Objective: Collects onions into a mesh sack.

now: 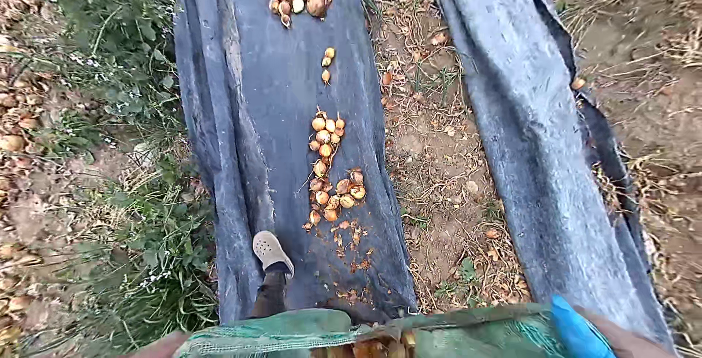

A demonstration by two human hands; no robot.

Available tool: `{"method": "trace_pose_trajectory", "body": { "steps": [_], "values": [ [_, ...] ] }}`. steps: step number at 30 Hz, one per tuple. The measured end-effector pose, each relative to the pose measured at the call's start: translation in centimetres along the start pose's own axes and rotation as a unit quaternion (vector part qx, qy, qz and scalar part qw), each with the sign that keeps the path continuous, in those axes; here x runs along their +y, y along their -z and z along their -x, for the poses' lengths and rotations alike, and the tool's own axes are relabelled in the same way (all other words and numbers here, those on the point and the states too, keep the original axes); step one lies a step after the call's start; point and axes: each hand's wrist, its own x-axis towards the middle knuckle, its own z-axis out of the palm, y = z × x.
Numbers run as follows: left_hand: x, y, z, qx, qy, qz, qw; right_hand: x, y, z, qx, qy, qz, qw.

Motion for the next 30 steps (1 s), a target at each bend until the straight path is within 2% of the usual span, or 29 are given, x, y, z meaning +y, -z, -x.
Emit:
{"method": "trace_pose_trajectory", "body": {
  "steps": [3, 5, 7, 8, 10, 12, 14, 17, 19, 21, 24, 26, 27, 28, 30],
  "values": [
    [-5.0, -1.6, -6.3, -0.038, 0.054, -0.036, 0.997, 0.3, -6.3, -7.0, -0.107, 0.007, 0.231, 0.967],
    [-9.9, -3.0, -11.8, -0.122, 0.126, -0.055, 0.983, 2.5, -11.5, -9.1, -0.147, -0.049, 0.321, 0.934],
    [-14.6, -4.4, -17.3, -0.164, 0.149, -0.062, 0.973, 3.6, -15.8, -11.2, -0.158, -0.141, 0.377, 0.902],
    [-16.2, -4.6, -19.3, -0.186, 0.163, -0.061, 0.967, 3.8, -17.6, -12.6, -0.174, -0.183, 0.410, 0.876],
    [-18.5, -3.7, -21.5, -0.246, 0.186, -0.069, 0.949, 2.9, -21.0, -14.5, -0.262, -0.288, 0.489, 0.781],
    [-20.6, -2.9, -23.4, -0.262, 0.182, -0.087, 0.944, 2.3, -24.2, -17.3, -0.349, -0.301, 0.551, 0.696],
    [-22.0, -2.8, -25.0, -0.259, 0.185, -0.109, 0.942, 2.2, -26.7, -19.4, -0.415, -0.273, 0.572, 0.652],
    [-22.2, -2.5, -28.0, -0.281, 0.245, -0.109, 0.922, 2.6, -29.7, -22.5, -0.515, -0.270, 0.569, 0.581],
    [-22.4, -3.0, -29.8, -0.263, 0.281, -0.103, 0.917, 3.1, -30.8, -24.8, -0.561, -0.252, 0.561, 0.554],
    [-22.1, -3.5, -31.2, -0.266, 0.281, -0.106, 0.916, 3.8, -31.1, -26.9, -0.583, -0.221, 0.538, 0.567],
    [-21.8, -5.5, -32.1, -0.319, 0.203, -0.085, 0.922, 7.0, -30.3, -30.3, -0.609, -0.167, 0.520, 0.576],
    [-21.2, -7.4, -33.7, -0.343, 0.174, -0.065, 0.921, 10.1, -29.9, -33.9, -0.592, -0.150, 0.527, 0.591],
    [-20.0, -8.8, -33.6, -0.378, 0.163, -0.056, 0.909, 11.2, -28.9, -34.1, -0.588, -0.166, 0.524, 0.593],
    [-17.9, -10.0, -32.8, -0.438, 0.149, -0.041, 0.886, 11.6, -27.5, -33.1, -0.614, -0.182, 0.505, 0.578],
    [-12.3, -11.4, -31.0, -0.563, 0.111, 0.053, 0.817, 10.7, -24.9, -30.4, -0.718, -0.205, 0.391, 0.539]
  ]
}}
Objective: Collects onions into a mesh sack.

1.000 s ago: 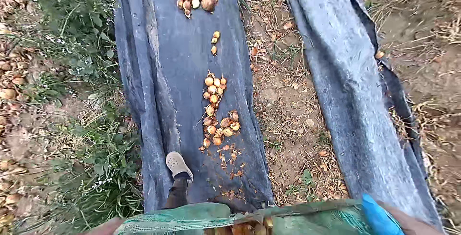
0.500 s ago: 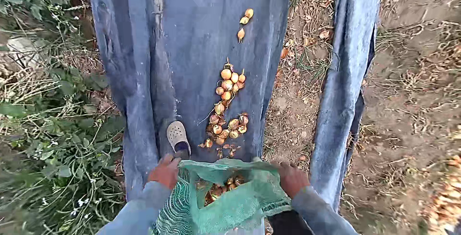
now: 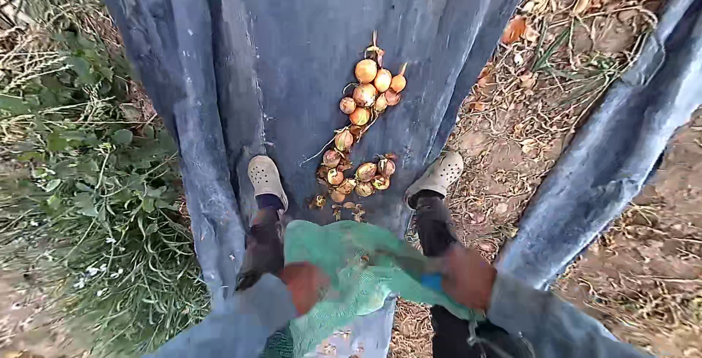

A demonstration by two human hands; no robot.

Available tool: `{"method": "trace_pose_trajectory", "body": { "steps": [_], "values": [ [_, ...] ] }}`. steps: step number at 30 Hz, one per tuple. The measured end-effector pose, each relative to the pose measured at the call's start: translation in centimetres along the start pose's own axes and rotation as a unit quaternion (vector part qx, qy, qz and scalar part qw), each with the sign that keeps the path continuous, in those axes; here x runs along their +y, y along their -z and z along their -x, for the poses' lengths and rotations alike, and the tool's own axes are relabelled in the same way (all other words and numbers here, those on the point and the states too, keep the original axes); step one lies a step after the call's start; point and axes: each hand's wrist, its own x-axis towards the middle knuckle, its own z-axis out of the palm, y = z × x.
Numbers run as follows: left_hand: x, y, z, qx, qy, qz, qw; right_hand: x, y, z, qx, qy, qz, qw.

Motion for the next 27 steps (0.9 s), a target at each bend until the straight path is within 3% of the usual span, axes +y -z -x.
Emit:
{"method": "trace_pose_trajectory", "body": {
  "steps": [2, 3, 6, 8, 13, 17, 20, 23, 27],
  "values": [
    [1.3, -2.9, -1.8, -0.076, -0.070, 0.127, 0.986, 1.8, -2.6, 1.3, -0.028, 0.104, -0.065, 0.992],
    [-0.1, -4.0, -3.8, -0.079, -0.080, 0.192, 0.975, 3.7, -3.2, 1.3, -0.001, 0.093, -0.108, 0.990],
    [-7.3, -2.0, -11.4, 0.020, 0.025, 0.302, 0.953, 12.0, -0.5, -2.7, 0.206, -0.120, -0.137, 0.961],
    [-11.1, -0.7, -16.9, 0.084, 0.127, 0.317, 0.936, 15.5, 2.2, -7.0, 0.272, -0.209, -0.115, 0.932],
    [-14.6, -1.7, -28.0, 0.077, 0.196, 0.325, 0.922, 16.0, 5.7, -17.7, 0.246, -0.272, -0.028, 0.930],
    [-18.5, -2.9, -36.4, 0.233, 0.241, 0.327, 0.883, 13.0, 6.3, -24.4, 0.240, -0.264, 0.029, 0.934],
    [-19.9, -0.4, -34.7, 0.211, 0.289, 0.234, 0.904, 10.8, 5.7, -26.8, 0.222, -0.284, 0.013, 0.933],
    [-20.5, 6.4, -28.8, 0.173, 0.360, 0.165, 0.902, 9.5, 5.9, -28.6, 0.225, -0.268, -0.038, 0.936],
    [-20.4, 14.8, -22.5, 0.327, 0.317, 0.170, 0.874, 7.4, 8.5, -29.0, 0.253, -0.269, -0.065, 0.927]
  ]
}}
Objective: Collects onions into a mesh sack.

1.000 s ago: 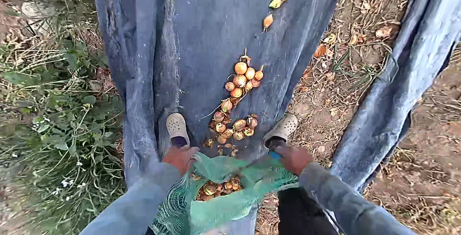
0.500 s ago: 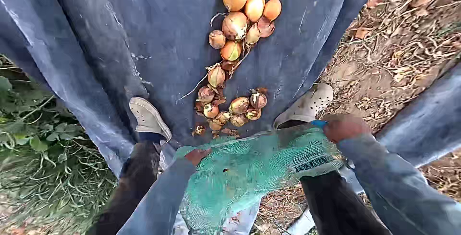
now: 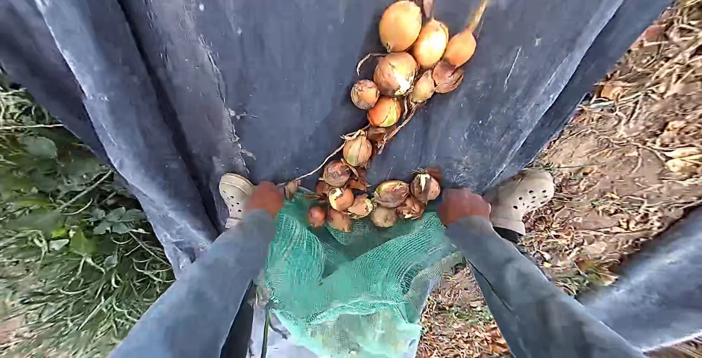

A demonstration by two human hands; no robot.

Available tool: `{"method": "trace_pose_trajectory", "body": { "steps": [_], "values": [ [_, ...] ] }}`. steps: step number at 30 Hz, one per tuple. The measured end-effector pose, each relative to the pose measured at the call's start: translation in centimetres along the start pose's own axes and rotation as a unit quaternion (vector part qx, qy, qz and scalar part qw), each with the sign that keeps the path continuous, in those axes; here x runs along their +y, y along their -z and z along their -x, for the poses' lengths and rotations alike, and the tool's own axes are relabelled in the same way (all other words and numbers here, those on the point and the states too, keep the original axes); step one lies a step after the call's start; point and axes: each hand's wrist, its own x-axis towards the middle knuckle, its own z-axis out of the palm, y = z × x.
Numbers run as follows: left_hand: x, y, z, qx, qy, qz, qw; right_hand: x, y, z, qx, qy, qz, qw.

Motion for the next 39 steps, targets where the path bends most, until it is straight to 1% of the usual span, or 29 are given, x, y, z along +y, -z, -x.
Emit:
{"method": "trace_pose_trajectory", "body": {
  "steps": [2, 3, 5, 7, 8, 9, 10, 11, 12, 13, 14, 15, 17, 20, 23, 24, 25, 27, 29, 30, 31, 32, 33, 34, 35, 36, 37, 38, 39],
  "values": [
    [2.8, 5.4, -0.1, 0.064, -0.015, -0.010, 0.998, -0.3, 2.4, -0.4, 0.042, 0.005, -0.021, 0.999],
    [4.9, 8.3, 0.0, 0.091, -0.025, -0.031, 0.995, -0.4, 4.5, -1.0, 0.061, 0.007, -0.034, 0.997],
    [9.1, 13.0, 0.3, 0.148, -0.077, -0.102, 0.981, -0.2, 9.3, -2.1, 0.106, 0.018, -0.040, 0.993],
    [12.4, 16.1, 0.8, 0.175, -0.166, -0.160, 0.957, 0.1, 13.8, -2.3, 0.155, 0.054, -0.043, 0.986],
    [13.7, 17.1, 1.0, 0.193, -0.229, -0.158, 0.941, 0.1, 15.5, -2.3, 0.186, 0.092, -0.065, 0.976],
    [14.8, 17.8, 0.9, 0.208, -0.304, -0.130, 0.921, 0.0, 17.1, -2.3, 0.212, 0.142, -0.110, 0.961],
    [16.3, 18.3, 1.3, 0.211, -0.374, -0.080, 0.899, -0.3, 18.7, -2.6, 0.221, 0.194, -0.177, 0.939],
    [18.2, 18.5, 1.8, 0.195, -0.431, -0.007, 0.881, -1.0, 20.2, -2.9, 0.204, 0.226, -0.256, 0.918],
    [20.2, 18.3, 2.4, 0.163, -0.467, 0.078, 0.866, -2.0, 21.5, -3.1, 0.167, 0.237, -0.335, 0.897],
    [22.1, 17.7, 2.6, 0.130, -0.477, 0.147, 0.857, -3.2, 22.4, -3.7, 0.123, 0.237, -0.399, 0.877],
    [23.7, 17.0, 2.6, 0.112, -0.466, 0.185, 0.858, -4.6, 22.8, -4.4, 0.086, 0.228, -0.435, 0.867],
    [24.8, 16.4, 2.3, 0.120, -0.445, 0.188, 0.867, -6.0, 22.6, -5.0, 0.063, 0.224, -0.448, 0.863],
    [25.9, 15.4, 2.0, 0.136, -0.404, 0.146, 0.893, -8.1, 21.2, -6.0, 0.032, 0.225, -0.465, 0.855],
    [24.9, 13.5, 2.6, 0.079, -0.372, 0.131, 0.916, -9.0, 17.2, -6.7, 0.014, 0.234, -0.518, 0.822],
    [22.7, 10.8, 2.3, 0.013, -0.356, 0.207, 0.911, -9.7, 13.7, -7.5, -0.009, 0.262, -0.576, 0.775],
    [22.1, 9.8, 2.7, -0.005, -0.341, 0.243, 0.908, -9.9, 12.8, -7.1, -0.011, 0.255, -0.596, 0.761],
    [21.5, 8.9, 3.4, -0.023, -0.324, 0.276, 0.905, -10.0, 12.1, -6.2, -0.012, 0.243, -0.607, 0.757],
    [18.7, 6.8, 6.3, -0.059, -0.294, 0.321, 0.898, -9.0, 10.0, -2.8, -0.023, 0.245, -0.593, 0.767],
    [13.8, 3.7, 9.5, -0.086, -0.289, 0.311, 0.901, -6.8, 6.1, 1.6, -0.059, 0.266, -0.549, 0.790],
    [11.3, 2.3, 10.5, -0.103, -0.296, 0.287, 0.905, -5.5, 4.0, 3.4, -0.081, 0.280, -0.495, 0.818],
    [9.1, 1.5, 11.4, -0.111, -0.307, 0.244, 0.913, -4.1, 2.4, 4.9, -0.099, 0.293, -0.415, 0.856],
    [7.6, 1.4, 12.2, -0.087, -0.323, 0.195, 0.922, -3.0, 1.4, 6.1, -0.083, 0.300, -0.337, 0.888],
    [6.7, 1.8, 13.0, -0.021, -0.344, 0.157, 0.926, -2.0, 0.7, 7.2, -0.028, 0.293, -0.289, 0.911],
    [6.4, 2.5, 13.2, 0.081, -0.358, 0.133, 0.921, -1.3, 0.5, 7.9, 0.044, 0.271, -0.268, 0.923],
    [6.6, 3.7, 12.6, 0.198, -0.361, 0.121, 0.903, -0.9, 0.5, 8.0, 0.107, 0.244, -0.255, 0.929],
    [7.1, 5.3, 11.4, 0.285, -0.335, 0.119, 0.890, -0.8, 0.8, 7.6, 0.140, 0.215, -0.245, 0.935],
    [7.6, 7.1, 9.7, 0.336, -0.286, 0.127, 0.888, -1.0, 1.1, 6.8, 0.147, 0.188, -0.235, 0.942],
    [8.1, 8.6, 7.7, 0.368, -0.222, 0.148, 0.891, -1.4, 1.4, 5.9, 0.131, 0.166, -0.223, 0.951],
    [8.6, 9.6, 5.4, 0.383, -0.147, 0.176, 0.895, -2.1, 1.6, 4.8, 0.111, 0.153, -0.206, 0.960]
  ]
}}
